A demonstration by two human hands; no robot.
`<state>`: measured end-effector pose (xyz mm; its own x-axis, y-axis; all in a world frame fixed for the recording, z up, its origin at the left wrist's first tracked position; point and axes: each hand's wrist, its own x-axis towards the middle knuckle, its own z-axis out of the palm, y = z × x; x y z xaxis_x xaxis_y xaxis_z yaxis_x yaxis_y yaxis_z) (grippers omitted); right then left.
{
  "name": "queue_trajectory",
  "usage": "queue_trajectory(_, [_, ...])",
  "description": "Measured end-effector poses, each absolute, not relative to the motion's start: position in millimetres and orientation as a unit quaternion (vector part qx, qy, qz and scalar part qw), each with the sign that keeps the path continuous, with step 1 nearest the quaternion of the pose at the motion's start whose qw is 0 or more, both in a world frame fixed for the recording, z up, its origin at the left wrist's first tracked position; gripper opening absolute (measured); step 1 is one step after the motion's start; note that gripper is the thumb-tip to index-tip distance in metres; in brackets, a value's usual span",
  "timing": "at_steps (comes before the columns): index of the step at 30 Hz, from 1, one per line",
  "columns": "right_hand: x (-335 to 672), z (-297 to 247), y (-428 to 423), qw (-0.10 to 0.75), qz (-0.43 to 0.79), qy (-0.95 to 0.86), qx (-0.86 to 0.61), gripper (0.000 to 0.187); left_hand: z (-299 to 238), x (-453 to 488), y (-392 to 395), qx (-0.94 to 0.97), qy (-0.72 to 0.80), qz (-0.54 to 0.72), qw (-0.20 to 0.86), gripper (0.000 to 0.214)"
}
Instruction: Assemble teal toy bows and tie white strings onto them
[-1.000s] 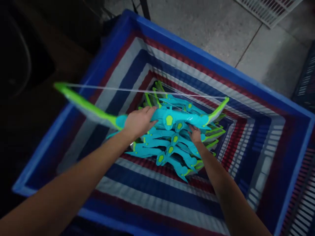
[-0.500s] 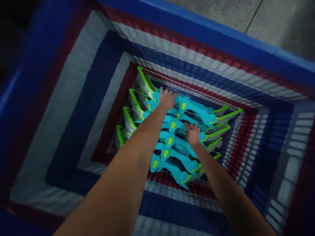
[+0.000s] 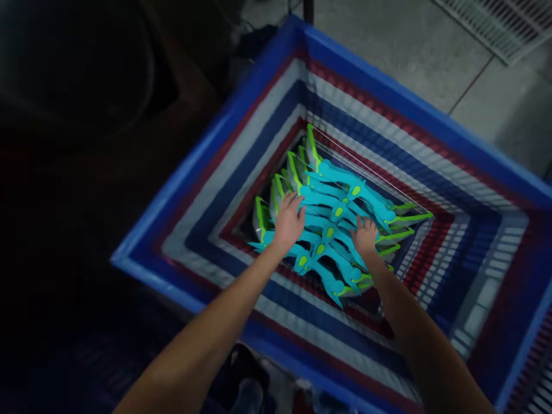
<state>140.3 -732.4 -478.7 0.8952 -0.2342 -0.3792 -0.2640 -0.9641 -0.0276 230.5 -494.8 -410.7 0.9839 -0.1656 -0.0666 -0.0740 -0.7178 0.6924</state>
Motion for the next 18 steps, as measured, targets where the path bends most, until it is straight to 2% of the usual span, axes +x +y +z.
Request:
queue_trajectory(4, [102,-407,-701,0.036,0.171,0.131,-0.976,0.04,-315,156,-410,0.872,0.133,-0.004,0.472,0.033])
queue_trajectory(7, [74,-343,-669,0.052,0.172,0.082,-0.98,0.038,-231,79,-357,0.823,0.258,0.004,0.506,0.034])
queue_trajectory(11, [65,-260,-625,0.147,0.086,-0.057,-0.984,0.049,-97,-29,-299,0.79,0.339,0.034,0.509,0.025])
queue_trajectory(14, [107,-211,-557,0.235,-0.023,-0.171,-0.957,0.052,-1,-104,-246,0.786,0.399,0.114,0.458,0.021])
queue_trajectory(18, [141,-110,-378,0.362,-0.175,-0.32,-0.858,0.049,79,-237,-156,0.743,0.546,0.277,0.27,0.023])
